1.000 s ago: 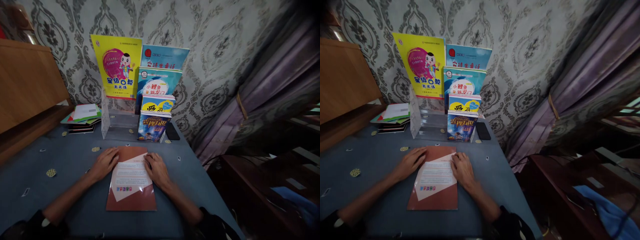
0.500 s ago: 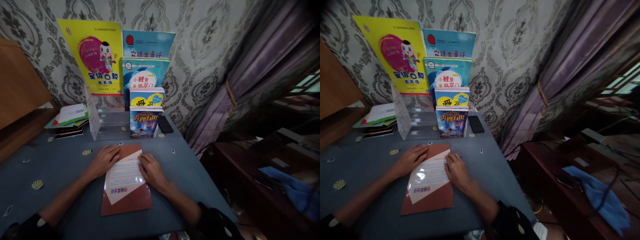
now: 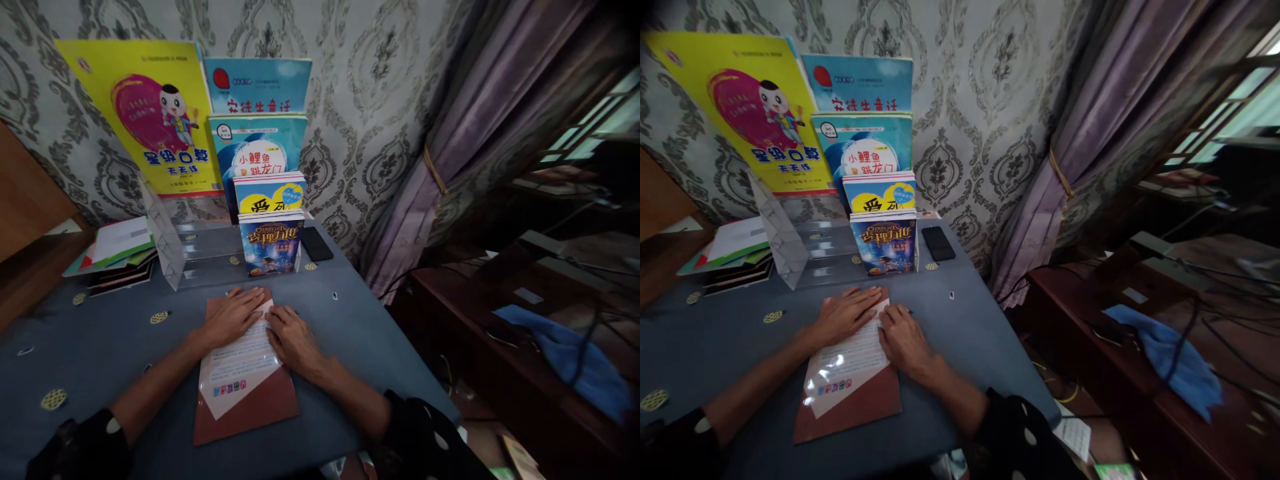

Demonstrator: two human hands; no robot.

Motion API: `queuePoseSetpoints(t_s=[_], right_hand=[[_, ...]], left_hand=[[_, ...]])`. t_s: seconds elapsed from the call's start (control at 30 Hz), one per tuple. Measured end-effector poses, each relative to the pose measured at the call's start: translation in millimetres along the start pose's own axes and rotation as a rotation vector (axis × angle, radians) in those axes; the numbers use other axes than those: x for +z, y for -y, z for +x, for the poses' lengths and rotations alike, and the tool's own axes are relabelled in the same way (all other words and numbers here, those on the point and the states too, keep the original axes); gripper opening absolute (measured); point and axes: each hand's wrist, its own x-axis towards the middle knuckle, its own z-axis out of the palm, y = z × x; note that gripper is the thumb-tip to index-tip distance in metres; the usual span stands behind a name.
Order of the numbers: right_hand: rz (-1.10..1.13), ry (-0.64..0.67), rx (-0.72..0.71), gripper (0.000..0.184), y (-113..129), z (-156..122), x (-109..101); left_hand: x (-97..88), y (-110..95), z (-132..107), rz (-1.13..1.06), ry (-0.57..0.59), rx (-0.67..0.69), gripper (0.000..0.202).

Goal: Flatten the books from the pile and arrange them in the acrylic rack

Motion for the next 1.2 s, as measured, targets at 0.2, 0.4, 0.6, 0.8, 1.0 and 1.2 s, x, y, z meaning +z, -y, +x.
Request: queuePoseSetpoints(t_s=[0.2,0.4,0.6,0.8,1.0,1.2], right_hand=[[0.001,0.021,0.019,0.017,0,1,-2],[-0.012,0.058,0.027,0.018,2,2,-6],[0.003,0.07,0.025,0.018,-2,5,-9],[0.258,-0.053,0.154,0.023,-14,11,-7],[0.436,-0.173,0.293,0.036,-28,15,0],[0.482,-0.122,0.273,0.039,-35,19,6]], left_hand=[[7.4,1,11,-0.026,0.002,0.036,0.045],[10.6,6,8,-0.048,-0.014,0.056,0.045],[7.7,4,8,-0.08,0.0,0.067,0.044],[3.6,-1,8,-0.079,-0.053,0.117,0.04],[10.6,-8,9,-0.032,-0.081,0.142,0.038],[12.6,-10,7,-0.092,-0.095,0.149,0.039]])
